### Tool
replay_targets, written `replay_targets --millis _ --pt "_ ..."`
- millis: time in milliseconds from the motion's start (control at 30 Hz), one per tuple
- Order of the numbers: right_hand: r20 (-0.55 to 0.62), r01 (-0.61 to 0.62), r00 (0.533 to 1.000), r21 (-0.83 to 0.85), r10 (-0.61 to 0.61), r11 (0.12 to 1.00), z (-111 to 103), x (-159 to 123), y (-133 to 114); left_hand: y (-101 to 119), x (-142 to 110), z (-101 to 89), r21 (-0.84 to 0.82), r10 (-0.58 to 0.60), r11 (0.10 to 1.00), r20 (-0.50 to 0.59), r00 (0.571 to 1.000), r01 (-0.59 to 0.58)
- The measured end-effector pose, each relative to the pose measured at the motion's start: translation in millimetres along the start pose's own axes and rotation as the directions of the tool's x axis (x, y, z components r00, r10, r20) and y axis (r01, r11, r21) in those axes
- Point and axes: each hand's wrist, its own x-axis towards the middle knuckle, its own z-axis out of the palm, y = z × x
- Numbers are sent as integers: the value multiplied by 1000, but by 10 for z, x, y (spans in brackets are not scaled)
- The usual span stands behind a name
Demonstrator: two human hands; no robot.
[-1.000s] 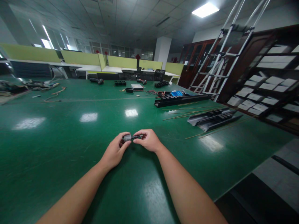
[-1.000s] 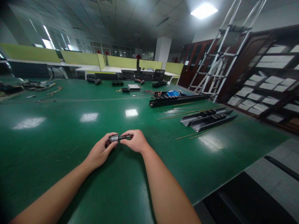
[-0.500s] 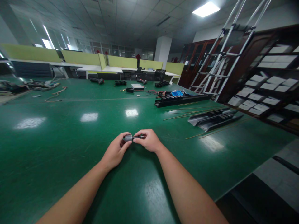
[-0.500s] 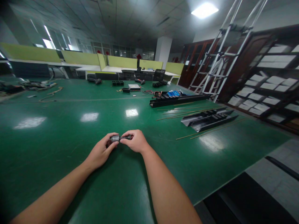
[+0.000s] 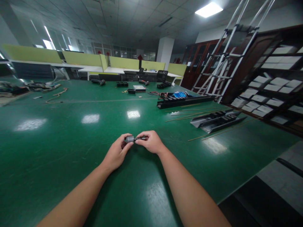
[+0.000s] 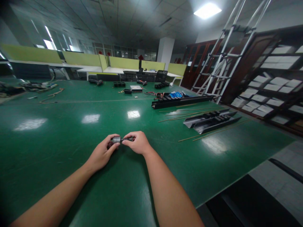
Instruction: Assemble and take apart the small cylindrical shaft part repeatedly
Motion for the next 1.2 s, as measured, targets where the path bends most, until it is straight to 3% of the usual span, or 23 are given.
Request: replay_targets --millis 1200 --pt "-47 -46 998 -17 46 999 -40 8 43 43 0 -17 -90 -51 995 -32 998 47"
